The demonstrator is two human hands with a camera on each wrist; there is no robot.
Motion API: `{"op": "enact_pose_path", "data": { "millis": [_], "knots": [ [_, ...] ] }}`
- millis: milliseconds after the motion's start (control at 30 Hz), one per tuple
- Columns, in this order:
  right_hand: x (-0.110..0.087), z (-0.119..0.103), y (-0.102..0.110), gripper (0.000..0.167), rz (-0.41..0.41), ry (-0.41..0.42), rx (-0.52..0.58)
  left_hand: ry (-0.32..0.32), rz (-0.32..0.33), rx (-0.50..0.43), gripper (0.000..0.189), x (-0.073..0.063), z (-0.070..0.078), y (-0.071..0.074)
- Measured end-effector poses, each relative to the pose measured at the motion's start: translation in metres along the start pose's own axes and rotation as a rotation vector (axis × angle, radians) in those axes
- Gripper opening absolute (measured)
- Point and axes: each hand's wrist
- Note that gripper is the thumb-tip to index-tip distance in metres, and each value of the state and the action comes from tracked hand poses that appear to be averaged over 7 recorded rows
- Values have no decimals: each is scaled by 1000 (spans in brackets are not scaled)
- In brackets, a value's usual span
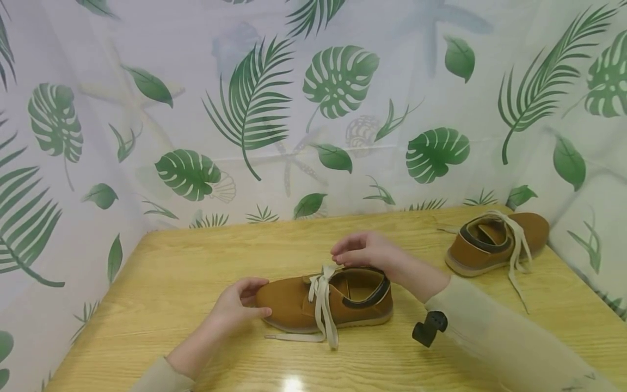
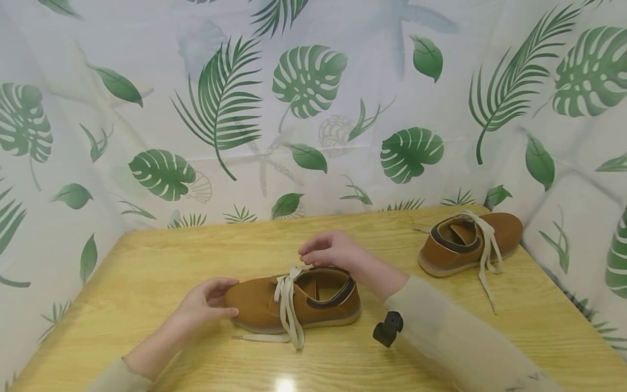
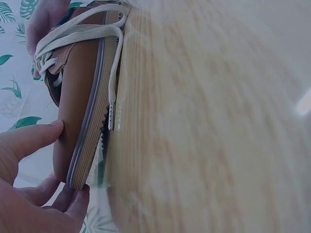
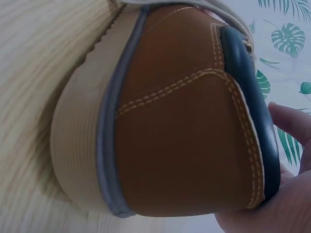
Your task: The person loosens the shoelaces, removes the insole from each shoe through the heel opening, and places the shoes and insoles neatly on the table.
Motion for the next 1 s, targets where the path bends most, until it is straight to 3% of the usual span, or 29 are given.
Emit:
{"op": "enact_pose_path", "data": {
  "millis": [633, 1000],
  "knots": [
    [4, 6, -5, 27, -76, 44, -87, 15, -3, -30, 64, 1, -3, -1],
    [5, 6, -3, 31, -131, 22, -127, 31, -10, -59, 64, 2, -5, -1]
  ]
}}
Point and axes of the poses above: each hand's wrist, its own x-axis towards the middle knuckle, its own y-axis out of the back of the hand, z = x × y, and after that the axes turned 13 degrees about z, right-handed
